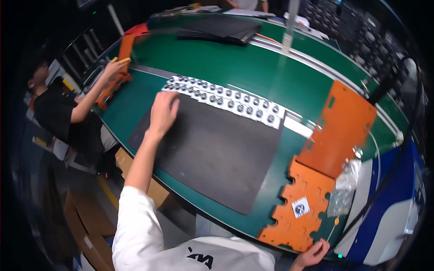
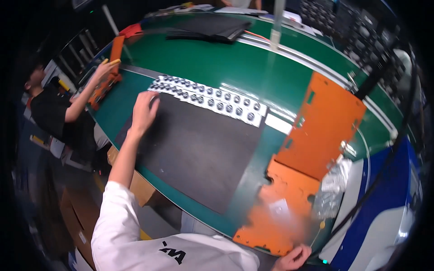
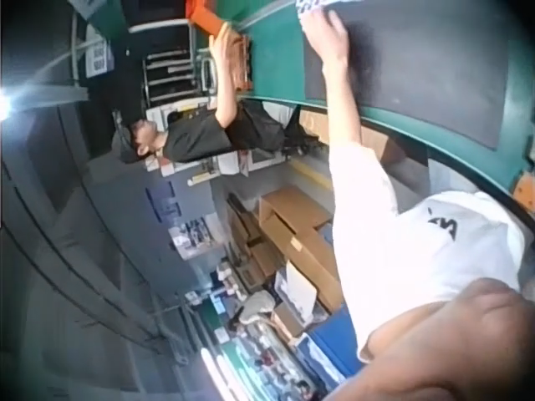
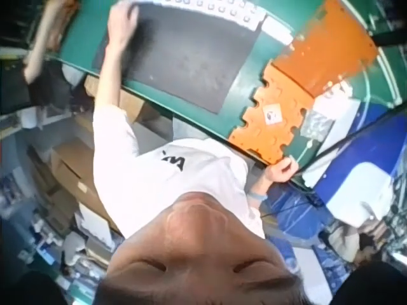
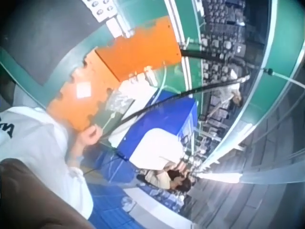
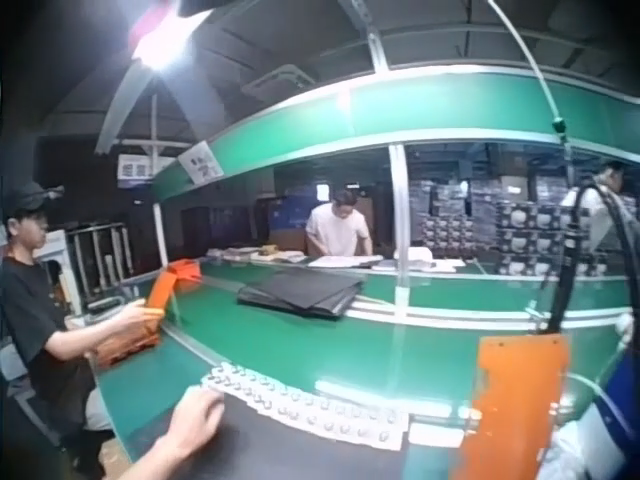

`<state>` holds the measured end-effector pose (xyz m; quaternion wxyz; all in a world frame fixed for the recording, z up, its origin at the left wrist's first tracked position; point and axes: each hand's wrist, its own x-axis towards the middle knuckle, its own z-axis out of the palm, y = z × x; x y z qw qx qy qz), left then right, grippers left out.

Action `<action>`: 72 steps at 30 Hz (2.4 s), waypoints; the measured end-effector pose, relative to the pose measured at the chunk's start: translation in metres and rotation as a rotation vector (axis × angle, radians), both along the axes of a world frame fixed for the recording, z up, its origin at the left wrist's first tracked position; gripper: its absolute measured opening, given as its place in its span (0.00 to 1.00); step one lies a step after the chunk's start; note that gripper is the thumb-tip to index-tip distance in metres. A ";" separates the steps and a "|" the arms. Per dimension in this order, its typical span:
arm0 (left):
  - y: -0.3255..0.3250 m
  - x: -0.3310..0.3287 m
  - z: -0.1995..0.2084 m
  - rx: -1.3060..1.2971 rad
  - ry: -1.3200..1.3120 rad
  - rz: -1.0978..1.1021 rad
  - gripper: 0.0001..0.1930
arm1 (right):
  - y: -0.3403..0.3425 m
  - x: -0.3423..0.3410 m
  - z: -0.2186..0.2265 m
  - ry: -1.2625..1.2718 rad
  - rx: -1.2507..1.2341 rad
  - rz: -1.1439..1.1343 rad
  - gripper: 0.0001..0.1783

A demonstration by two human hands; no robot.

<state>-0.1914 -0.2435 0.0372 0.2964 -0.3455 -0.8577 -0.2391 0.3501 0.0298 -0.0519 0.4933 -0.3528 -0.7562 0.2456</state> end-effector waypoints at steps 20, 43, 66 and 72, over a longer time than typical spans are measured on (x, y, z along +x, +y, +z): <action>0.151 0.259 0.017 -0.241 -0.302 -0.689 0.17 | -0.003 0.002 -0.001 0.080 -0.088 0.098 0.06; -0.041 -0.096 -0.007 -0.429 -0.181 0.112 0.20 | -0.001 -0.009 0.005 -0.050 -0.074 -0.011 0.07; 0.050 0.158 0.034 -0.035 -0.219 -0.456 0.15 | 0.005 -0.016 0.021 -0.223 -0.128 0.047 0.17; 0.096 0.348 -0.016 -0.113 -0.529 -0.712 0.37 | 0.005 -0.030 0.049 -0.439 -0.147 0.235 0.21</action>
